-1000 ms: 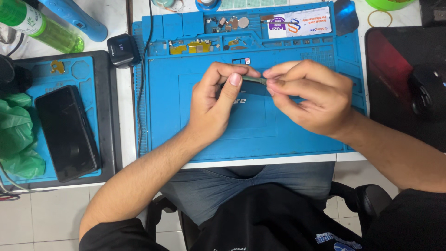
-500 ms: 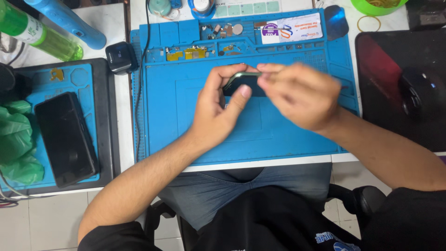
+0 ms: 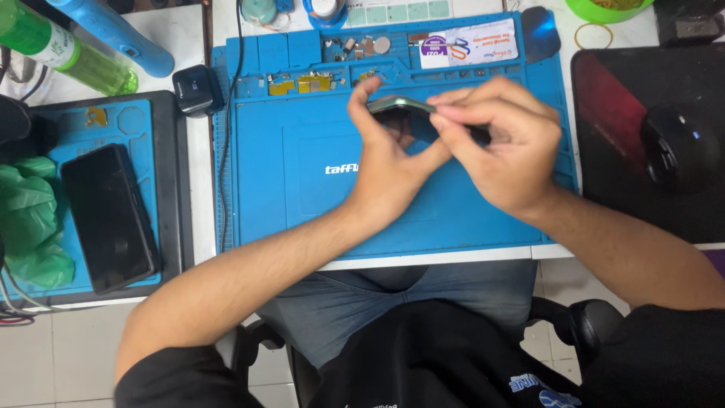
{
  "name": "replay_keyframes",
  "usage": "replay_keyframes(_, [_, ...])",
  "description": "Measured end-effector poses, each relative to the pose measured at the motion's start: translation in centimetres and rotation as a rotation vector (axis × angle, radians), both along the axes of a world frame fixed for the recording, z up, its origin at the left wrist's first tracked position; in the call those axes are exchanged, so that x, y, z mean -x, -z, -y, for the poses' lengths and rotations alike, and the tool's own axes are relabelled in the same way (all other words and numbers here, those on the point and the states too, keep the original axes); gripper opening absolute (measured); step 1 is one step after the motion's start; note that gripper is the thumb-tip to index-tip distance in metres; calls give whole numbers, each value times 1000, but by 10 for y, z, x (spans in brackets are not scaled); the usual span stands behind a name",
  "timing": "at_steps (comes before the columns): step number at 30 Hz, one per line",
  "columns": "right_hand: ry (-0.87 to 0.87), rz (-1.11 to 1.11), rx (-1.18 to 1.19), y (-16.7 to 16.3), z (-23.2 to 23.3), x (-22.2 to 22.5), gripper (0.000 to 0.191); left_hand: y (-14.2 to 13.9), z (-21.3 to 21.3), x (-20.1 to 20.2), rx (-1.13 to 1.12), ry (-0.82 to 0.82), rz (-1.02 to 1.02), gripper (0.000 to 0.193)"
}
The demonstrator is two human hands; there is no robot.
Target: The person pries open the back cover of a smartphone on a blue repair mat, works around the exposed battery and internal components, and uses a pry tool and screwdriver on the device. They lift and turn the phone repeatedly, then pick up another phone and tap its screen while holding the opened phone.
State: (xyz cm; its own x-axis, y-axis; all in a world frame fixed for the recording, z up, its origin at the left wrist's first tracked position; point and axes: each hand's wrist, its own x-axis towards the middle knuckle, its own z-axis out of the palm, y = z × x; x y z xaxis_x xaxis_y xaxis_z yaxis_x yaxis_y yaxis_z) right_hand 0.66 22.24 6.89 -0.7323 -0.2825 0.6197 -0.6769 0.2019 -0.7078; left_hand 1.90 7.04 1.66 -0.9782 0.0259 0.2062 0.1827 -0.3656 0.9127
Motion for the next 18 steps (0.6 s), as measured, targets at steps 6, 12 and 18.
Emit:
replay_keyframes(6, [-81, 68, 120, -22, -15, -12, 16, -28, 11, 0, 444, -214, -317, 109])
replay_keyframes(12, [-210, 272, 336, -21, -27, -7, 13, -45, 24, -10, 691, -250, -465, 109])
replay_keyframes(18, [-133, 230, 295, -13, -29, -6, 14, -44, 24, -11, 751, -265, -497, 104])
